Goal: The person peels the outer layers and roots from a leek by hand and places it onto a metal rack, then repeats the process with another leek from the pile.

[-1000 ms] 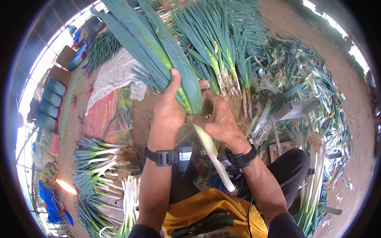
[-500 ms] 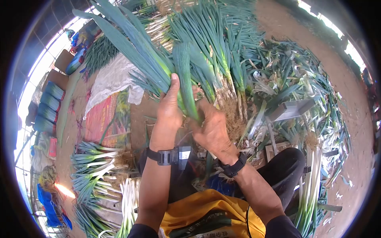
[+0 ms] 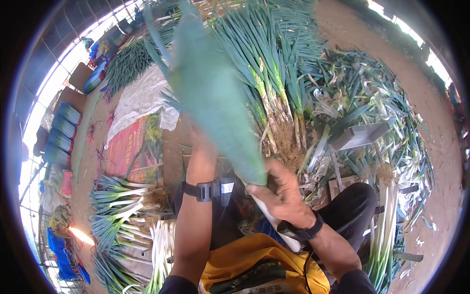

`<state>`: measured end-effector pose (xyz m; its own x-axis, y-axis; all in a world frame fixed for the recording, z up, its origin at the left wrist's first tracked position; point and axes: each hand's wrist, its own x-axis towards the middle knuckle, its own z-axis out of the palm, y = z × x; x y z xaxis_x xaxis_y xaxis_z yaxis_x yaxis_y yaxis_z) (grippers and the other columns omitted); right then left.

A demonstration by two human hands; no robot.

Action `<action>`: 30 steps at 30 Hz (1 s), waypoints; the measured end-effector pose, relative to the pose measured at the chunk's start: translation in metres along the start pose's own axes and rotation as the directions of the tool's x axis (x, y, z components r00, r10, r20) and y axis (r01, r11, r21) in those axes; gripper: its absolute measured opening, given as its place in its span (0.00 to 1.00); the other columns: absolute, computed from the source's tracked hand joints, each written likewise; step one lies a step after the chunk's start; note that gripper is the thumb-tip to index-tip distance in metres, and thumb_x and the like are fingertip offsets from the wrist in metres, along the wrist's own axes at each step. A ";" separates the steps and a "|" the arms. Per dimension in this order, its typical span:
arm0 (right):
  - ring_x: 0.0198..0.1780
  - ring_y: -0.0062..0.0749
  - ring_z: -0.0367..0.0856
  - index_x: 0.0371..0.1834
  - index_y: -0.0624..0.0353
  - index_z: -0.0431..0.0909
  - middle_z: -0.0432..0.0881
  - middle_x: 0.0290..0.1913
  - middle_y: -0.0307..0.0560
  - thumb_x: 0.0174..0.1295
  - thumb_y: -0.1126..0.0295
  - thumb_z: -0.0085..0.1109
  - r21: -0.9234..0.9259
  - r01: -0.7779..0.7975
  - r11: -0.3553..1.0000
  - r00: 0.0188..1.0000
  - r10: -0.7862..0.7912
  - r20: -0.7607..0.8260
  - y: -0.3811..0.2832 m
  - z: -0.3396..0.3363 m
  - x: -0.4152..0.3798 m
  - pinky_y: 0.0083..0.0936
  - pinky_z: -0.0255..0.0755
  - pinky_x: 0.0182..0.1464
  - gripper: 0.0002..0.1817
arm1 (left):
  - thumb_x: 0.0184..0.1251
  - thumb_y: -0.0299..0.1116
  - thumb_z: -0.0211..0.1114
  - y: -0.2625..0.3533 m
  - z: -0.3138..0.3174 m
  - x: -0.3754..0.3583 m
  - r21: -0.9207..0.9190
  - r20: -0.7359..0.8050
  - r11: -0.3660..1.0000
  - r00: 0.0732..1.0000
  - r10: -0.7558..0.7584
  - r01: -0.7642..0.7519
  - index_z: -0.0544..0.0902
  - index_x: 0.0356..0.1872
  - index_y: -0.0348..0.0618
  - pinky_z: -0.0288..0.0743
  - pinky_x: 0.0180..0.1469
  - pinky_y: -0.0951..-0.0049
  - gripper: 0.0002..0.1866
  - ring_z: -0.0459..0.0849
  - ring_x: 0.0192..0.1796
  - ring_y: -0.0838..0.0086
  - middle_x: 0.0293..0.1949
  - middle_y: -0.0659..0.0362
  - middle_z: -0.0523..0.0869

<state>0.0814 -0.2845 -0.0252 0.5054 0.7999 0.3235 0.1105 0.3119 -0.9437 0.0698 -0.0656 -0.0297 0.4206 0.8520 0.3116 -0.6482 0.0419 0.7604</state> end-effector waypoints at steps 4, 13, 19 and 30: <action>0.54 0.23 0.77 0.61 0.60 0.72 0.81 0.52 0.41 0.63 0.82 0.59 0.312 -0.083 0.946 0.992 0.108 -0.065 0.011 -0.026 -0.019 0.28 0.70 0.59 0.22 | 0.67 0.31 0.68 -0.004 0.006 -0.001 0.251 -0.134 0.968 0.991 0.013 0.021 0.71 0.57 0.33 0.78 0.48 0.71 0.22 0.81 0.48 0.72 0.49 0.55 0.82; 0.56 0.24 0.75 0.69 0.63 0.65 0.77 0.57 0.42 0.67 0.76 0.58 0.441 -0.033 0.897 0.968 0.139 -0.211 0.007 -0.035 0.018 0.25 0.68 0.60 0.27 | 0.64 0.41 0.71 -0.011 0.022 -0.031 -0.300 0.375 0.622 0.690 -0.619 0.723 0.75 0.57 0.43 0.74 0.58 0.53 0.24 0.82 0.50 0.61 0.47 0.53 0.83; 0.57 0.24 0.74 0.67 0.62 0.66 0.77 0.57 0.40 0.66 0.78 0.57 0.331 -0.058 0.942 0.986 0.106 -0.129 0.011 -0.039 0.004 0.25 0.67 0.61 0.25 | 0.66 0.39 0.70 -0.024 0.025 -0.033 -0.272 0.233 0.678 0.730 -0.642 0.683 0.76 0.48 0.45 0.74 0.36 0.64 0.17 0.78 0.33 0.66 0.36 0.55 0.80; 0.43 0.26 0.78 0.58 0.61 0.72 0.79 0.44 0.41 0.62 0.68 0.66 0.296 0.078 0.952 0.981 -0.021 -0.194 -0.043 -0.103 -0.062 0.26 0.72 0.48 0.22 | 0.72 0.35 0.61 -0.003 -0.003 0.005 -0.335 -0.246 0.818 0.794 -0.555 0.468 0.70 0.43 0.45 0.70 0.26 0.70 0.10 0.74 0.25 0.71 0.29 0.55 0.77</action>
<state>0.1334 -0.3998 -0.0116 0.6594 0.6788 0.3233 -0.1085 0.5114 -0.8525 0.0720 -0.0597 -0.0327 0.5377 0.7820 -0.3152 -0.5461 0.6078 0.5765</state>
